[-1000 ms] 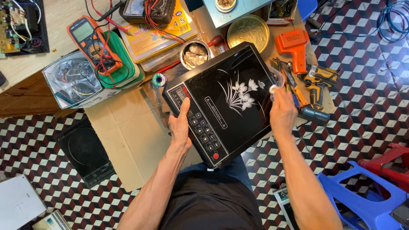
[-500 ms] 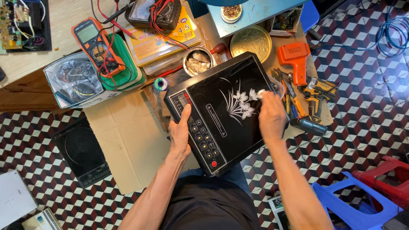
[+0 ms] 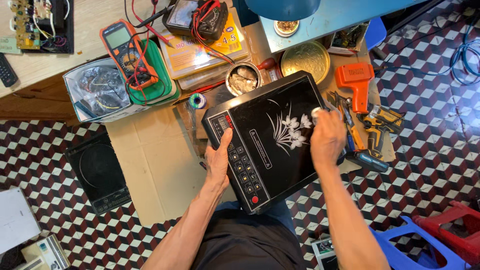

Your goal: The person retrieves an induction cooktop from the floor and places it on a workbench. They wipe the surface with a cloth, press buttons on the control panel, and plug the power cord into a socket. The person then presses buttons again to test the unit's functionality.

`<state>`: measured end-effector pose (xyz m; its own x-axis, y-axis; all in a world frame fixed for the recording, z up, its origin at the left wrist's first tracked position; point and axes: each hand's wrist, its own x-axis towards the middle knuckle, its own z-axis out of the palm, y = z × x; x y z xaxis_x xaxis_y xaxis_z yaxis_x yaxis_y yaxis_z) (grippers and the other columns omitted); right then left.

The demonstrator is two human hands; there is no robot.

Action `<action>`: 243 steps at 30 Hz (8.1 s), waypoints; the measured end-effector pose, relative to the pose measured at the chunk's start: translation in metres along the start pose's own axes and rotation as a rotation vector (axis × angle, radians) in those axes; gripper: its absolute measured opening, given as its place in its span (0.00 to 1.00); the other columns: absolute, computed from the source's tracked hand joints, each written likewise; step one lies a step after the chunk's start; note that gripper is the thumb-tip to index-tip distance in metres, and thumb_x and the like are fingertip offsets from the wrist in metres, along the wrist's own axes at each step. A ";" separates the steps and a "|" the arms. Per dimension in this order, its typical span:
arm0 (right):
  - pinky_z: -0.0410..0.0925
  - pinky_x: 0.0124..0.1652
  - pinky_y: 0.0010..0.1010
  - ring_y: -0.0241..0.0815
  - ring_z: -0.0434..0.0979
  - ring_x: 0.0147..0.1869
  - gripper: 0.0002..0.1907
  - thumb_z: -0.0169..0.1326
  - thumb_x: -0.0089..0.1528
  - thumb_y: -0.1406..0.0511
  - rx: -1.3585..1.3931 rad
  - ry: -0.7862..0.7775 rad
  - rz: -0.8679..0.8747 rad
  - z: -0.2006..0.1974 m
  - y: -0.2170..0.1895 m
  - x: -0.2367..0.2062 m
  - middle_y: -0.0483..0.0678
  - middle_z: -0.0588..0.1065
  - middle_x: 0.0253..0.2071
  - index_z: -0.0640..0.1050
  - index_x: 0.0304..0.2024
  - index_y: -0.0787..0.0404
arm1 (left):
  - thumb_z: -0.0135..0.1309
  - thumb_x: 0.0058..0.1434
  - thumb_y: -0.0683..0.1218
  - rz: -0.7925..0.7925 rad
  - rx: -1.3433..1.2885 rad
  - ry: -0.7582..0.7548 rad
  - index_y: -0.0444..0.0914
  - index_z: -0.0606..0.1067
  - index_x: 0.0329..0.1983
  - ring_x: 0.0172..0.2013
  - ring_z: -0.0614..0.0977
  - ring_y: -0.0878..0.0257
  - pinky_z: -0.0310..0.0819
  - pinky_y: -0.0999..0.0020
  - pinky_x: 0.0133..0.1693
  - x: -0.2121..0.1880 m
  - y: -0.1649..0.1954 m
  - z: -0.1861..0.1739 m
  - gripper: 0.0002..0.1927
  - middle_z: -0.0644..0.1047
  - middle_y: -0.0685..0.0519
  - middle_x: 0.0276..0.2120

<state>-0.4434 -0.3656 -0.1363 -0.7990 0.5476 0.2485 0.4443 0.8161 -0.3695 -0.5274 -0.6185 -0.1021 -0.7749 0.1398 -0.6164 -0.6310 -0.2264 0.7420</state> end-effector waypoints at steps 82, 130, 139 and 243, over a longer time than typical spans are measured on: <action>0.71 0.45 0.35 0.49 0.80 0.43 0.13 0.55 0.63 0.61 0.163 -0.552 0.339 -0.064 0.153 0.007 0.53 0.78 0.41 0.83 0.47 0.58 | 0.60 0.59 0.54 -0.106 0.016 0.085 0.35 0.76 0.50 0.31 0.83 0.65 0.81 0.68 0.32 -0.003 0.010 0.012 0.22 0.82 0.51 0.37; 0.67 0.54 0.38 0.43 0.74 0.53 0.25 0.47 0.75 0.48 1.445 -0.459 0.674 0.018 -0.032 0.011 0.51 0.74 0.52 0.70 0.56 0.63 | 0.65 0.57 0.51 0.348 0.343 0.088 0.34 0.79 0.51 0.39 0.82 0.69 0.78 0.72 0.43 -0.095 0.147 -0.067 0.23 0.83 0.54 0.39; 0.70 0.46 0.36 0.45 0.78 0.45 0.37 0.57 0.59 0.42 0.548 -0.905 0.069 0.128 -0.277 -0.016 0.56 0.79 0.40 0.77 0.49 0.70 | 0.54 0.63 0.63 -0.013 -0.209 0.800 0.33 0.75 0.60 0.40 0.81 0.64 0.75 0.68 0.39 -0.081 0.070 -0.316 0.33 0.80 0.51 0.46; 0.69 0.58 0.44 0.60 0.74 0.63 0.23 0.60 0.59 0.61 0.044 -1.081 -0.252 0.102 -0.255 -0.309 0.57 0.45 0.79 0.74 0.55 0.63 | 0.59 0.55 0.40 0.456 1.378 -0.162 0.37 0.69 0.46 0.38 0.82 0.42 0.76 0.45 0.41 -0.097 -0.102 -0.439 0.17 0.56 0.38 0.73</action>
<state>-0.3512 -0.7622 -0.2104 -0.8066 -0.1002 -0.5826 0.2218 0.8622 -0.4554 -0.3719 -1.0321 -0.2333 -0.8496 0.4359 -0.2969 0.2040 0.7907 0.5772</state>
